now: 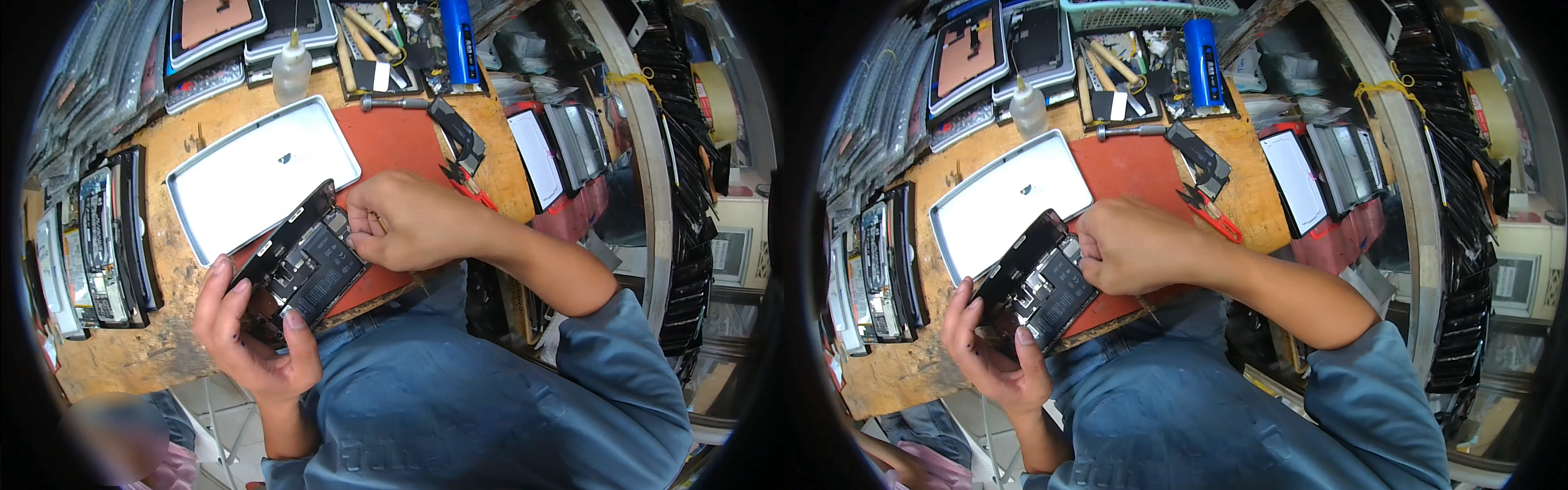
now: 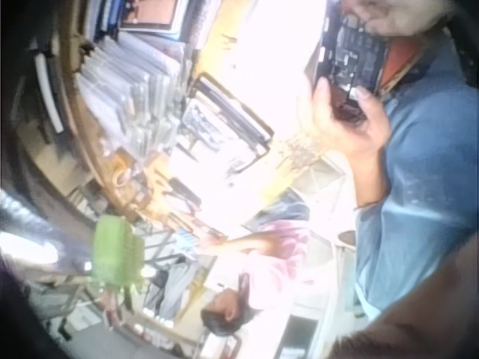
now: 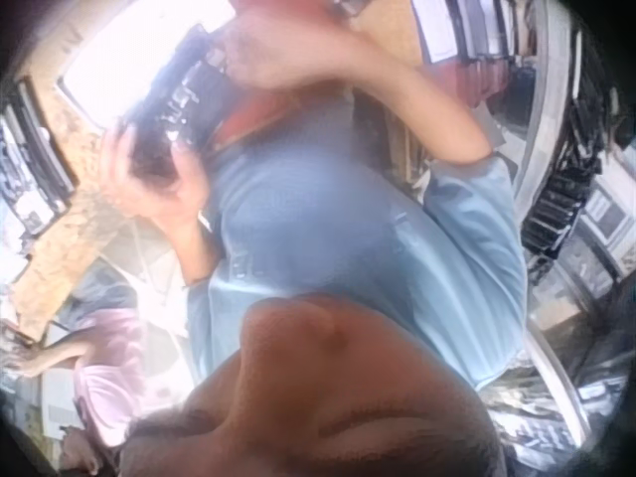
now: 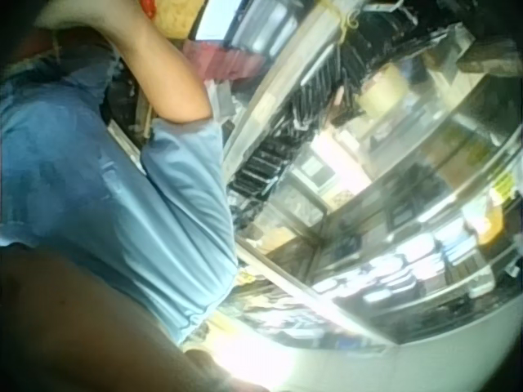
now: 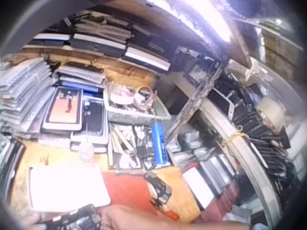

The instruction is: The person disassembles a smartphone, removes the back cover, and uses a plastic pry tool to disconnect internal components. They then reconnect the components, reassemble the phone, and test the screen by swiping and tapping.

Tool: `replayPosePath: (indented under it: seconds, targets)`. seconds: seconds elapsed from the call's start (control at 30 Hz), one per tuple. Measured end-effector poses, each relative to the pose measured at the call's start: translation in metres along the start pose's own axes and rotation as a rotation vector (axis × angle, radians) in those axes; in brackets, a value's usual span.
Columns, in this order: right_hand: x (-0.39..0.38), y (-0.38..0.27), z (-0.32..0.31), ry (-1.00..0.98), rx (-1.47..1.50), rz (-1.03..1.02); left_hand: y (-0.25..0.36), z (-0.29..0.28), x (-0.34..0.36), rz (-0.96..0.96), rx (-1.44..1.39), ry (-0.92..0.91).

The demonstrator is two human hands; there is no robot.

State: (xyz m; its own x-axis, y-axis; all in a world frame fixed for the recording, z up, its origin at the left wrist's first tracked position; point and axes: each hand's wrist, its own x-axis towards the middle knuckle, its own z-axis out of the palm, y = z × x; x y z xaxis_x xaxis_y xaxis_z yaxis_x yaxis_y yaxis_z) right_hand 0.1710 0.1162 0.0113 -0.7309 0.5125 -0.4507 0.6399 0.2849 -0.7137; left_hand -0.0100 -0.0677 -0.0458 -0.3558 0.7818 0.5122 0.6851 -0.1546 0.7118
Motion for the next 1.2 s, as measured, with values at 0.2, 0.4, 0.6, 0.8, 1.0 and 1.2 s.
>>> replayPosePath:
  seconds: [0.2, 0.4, 0.6, 0.8, 1.0, 1.2]
  targets:
    - [-0.017, 0.011, -0.014, 0.131, 0.312, -0.063, -0.003, 0.002, 0.004, 0.085, 0.076, 0.026]
    - [-0.039, -0.015, -0.056, 0.565, 0.417, -0.221, 0.000, 0.003, -0.009, 0.153, 0.382, 0.084]
    - [0.014, -0.004, -0.033, 0.644, 0.233, -0.553, 0.004, 0.003, -0.015, 0.142, 0.527, 0.090]
    - [0.048, 0.006, -0.022, 0.691, 0.083, -0.618, 0.003, 0.003, -0.014, 0.142, 0.484, 0.091]
    - [0.054, 0.009, -0.017, 0.685, 0.129, -0.600, 0.005, 0.005, -0.005, 0.092, 0.374, 0.066]
    - [0.010, -0.015, -0.023, 0.658, 0.161, -0.672, 0.008, 0.002, -0.002, 0.045, 0.341, 0.045]
